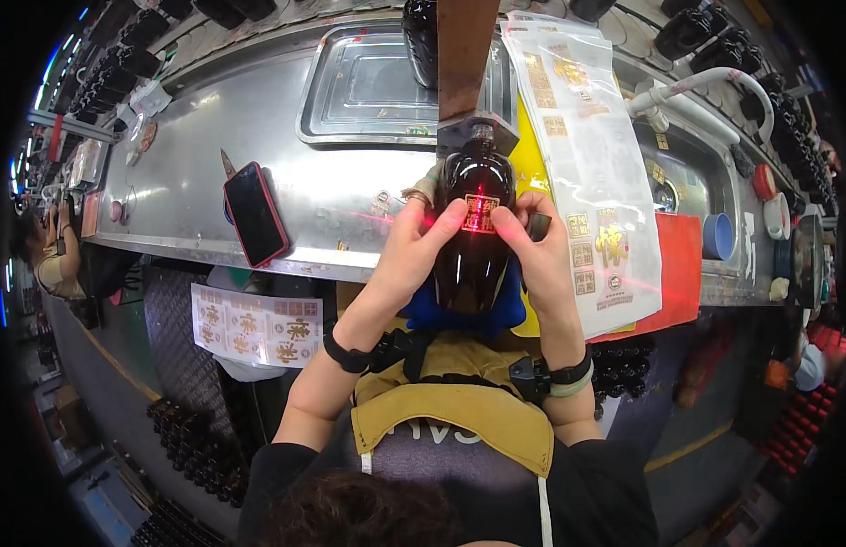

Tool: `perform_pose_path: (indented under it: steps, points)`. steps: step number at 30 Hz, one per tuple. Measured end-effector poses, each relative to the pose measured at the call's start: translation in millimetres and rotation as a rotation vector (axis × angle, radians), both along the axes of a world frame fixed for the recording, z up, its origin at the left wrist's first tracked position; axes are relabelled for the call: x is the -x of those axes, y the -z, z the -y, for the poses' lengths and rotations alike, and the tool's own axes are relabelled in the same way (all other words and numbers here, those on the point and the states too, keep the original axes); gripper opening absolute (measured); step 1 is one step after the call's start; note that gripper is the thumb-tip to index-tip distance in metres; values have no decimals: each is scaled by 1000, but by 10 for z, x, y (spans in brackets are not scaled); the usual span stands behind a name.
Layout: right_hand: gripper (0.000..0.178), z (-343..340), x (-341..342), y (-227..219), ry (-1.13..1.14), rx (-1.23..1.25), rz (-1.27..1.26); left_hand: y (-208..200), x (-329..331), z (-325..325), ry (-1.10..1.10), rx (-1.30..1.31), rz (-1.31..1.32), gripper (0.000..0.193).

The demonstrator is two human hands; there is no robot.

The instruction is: The recorder is manually applying and smoothing multiple labels onto dark glass bottles in a factory assembly line setting.

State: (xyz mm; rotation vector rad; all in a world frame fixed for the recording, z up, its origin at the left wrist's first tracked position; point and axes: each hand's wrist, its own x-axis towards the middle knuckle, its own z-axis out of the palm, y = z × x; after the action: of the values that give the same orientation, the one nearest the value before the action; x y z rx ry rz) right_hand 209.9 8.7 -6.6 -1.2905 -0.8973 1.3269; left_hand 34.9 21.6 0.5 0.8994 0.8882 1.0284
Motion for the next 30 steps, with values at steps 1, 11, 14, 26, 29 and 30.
perform_pose_path:
  steps: [1,11,14,26,29,30]
  points:
    - [39,-1,-2,0,-7,0,0,4,-3,-5,-4,-11,12,62]
    - [32,-1,-54,-27,-45,12,-11,-35,1,-4,-15,46,85,56]
    - [22,27,-130,-107,-85,3,-32,-34,0,-6,-12,50,129,58]
    - [18,440,15,-363,-88,-202,224,40,-37,19,-47,-89,30,64]
    - [18,424,27,-328,-79,-204,356,40,-38,17,-55,-114,19,64]
    - [18,420,28,-321,-80,-204,356,38,-37,17,-55,-114,12,64]
